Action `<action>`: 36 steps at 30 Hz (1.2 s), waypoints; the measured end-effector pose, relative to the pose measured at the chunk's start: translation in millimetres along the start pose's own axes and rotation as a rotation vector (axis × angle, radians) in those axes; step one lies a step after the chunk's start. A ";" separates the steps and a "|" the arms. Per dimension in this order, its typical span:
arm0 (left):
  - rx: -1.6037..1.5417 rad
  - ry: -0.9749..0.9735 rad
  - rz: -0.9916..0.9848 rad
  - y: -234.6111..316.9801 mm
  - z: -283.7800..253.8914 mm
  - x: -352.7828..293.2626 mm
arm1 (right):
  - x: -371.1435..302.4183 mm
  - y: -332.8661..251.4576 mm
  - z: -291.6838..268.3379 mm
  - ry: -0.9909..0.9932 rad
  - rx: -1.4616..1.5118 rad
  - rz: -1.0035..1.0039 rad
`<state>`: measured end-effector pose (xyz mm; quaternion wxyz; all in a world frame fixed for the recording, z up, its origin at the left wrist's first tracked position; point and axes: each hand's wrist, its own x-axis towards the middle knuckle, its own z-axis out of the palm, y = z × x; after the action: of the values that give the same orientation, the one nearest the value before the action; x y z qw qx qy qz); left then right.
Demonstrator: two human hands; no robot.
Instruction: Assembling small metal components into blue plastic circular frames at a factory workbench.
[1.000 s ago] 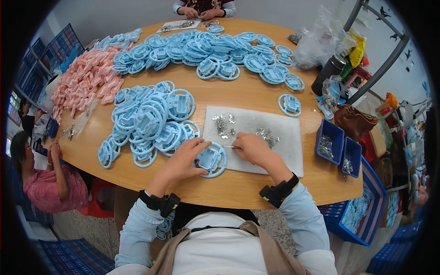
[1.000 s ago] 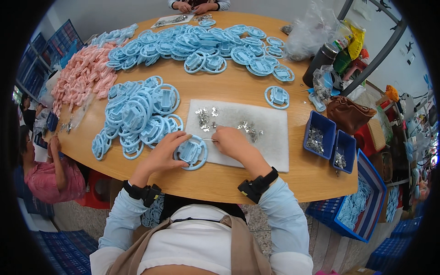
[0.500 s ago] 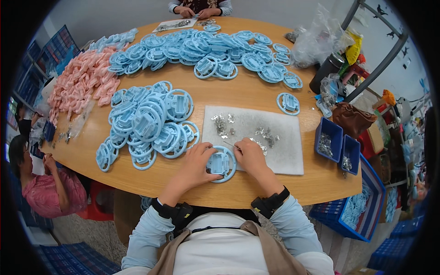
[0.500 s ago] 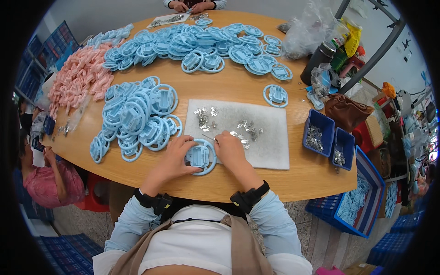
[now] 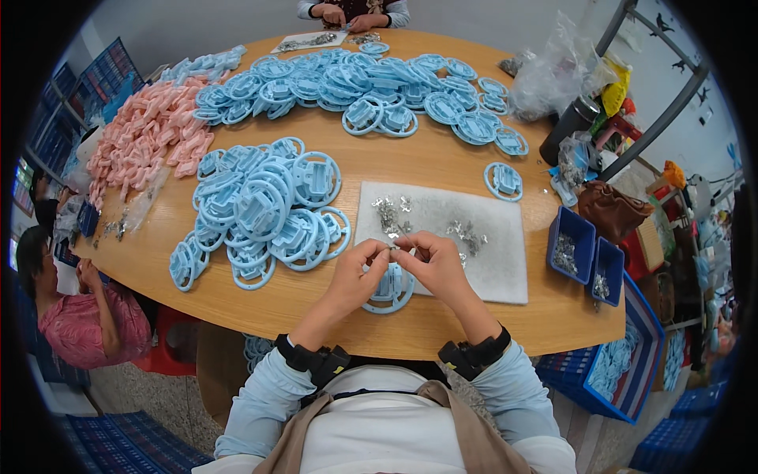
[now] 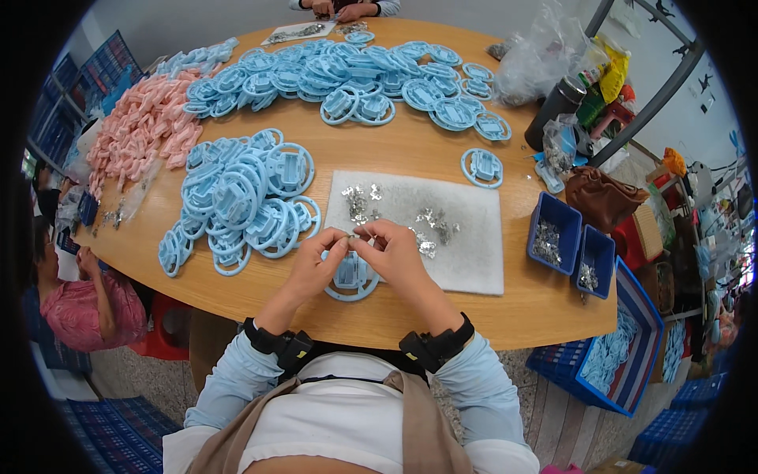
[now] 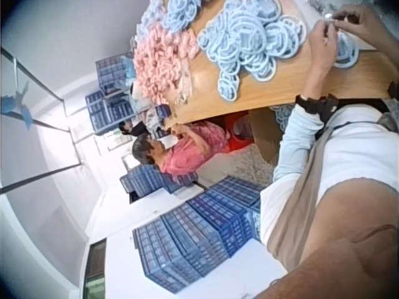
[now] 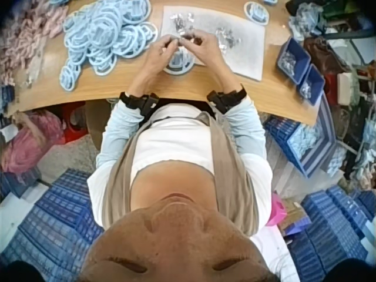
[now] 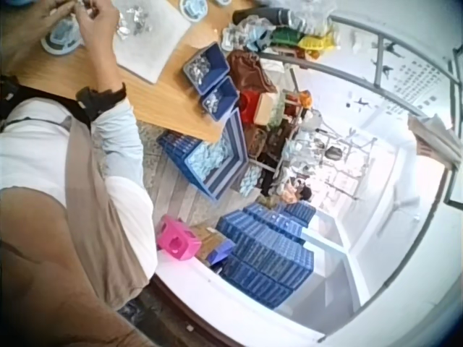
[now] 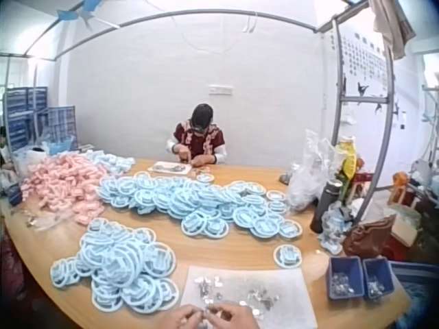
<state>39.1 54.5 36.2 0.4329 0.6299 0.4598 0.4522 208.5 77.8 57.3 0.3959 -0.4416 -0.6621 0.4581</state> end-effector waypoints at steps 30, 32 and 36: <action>0.607 -0.112 0.203 -11.1 -15.7 -22.0 | -23.2 18.0 35.4 0.019 -0.787 -0.286; 0.616 -0.092 0.206 -13.2 -14.5 -22.5 | -24.2 16.0 35.2 0.018 -0.774 -0.243; 0.644 -0.047 0.248 -9.2 -13.9 -22.5 | -23.5 20.3 23.7 0.099 -0.541 -0.114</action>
<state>20.1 36.3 26.5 0.1641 0.7954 0.4888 0.3186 198.0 53.3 28.7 0.3205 -0.5152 -0.7639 0.2196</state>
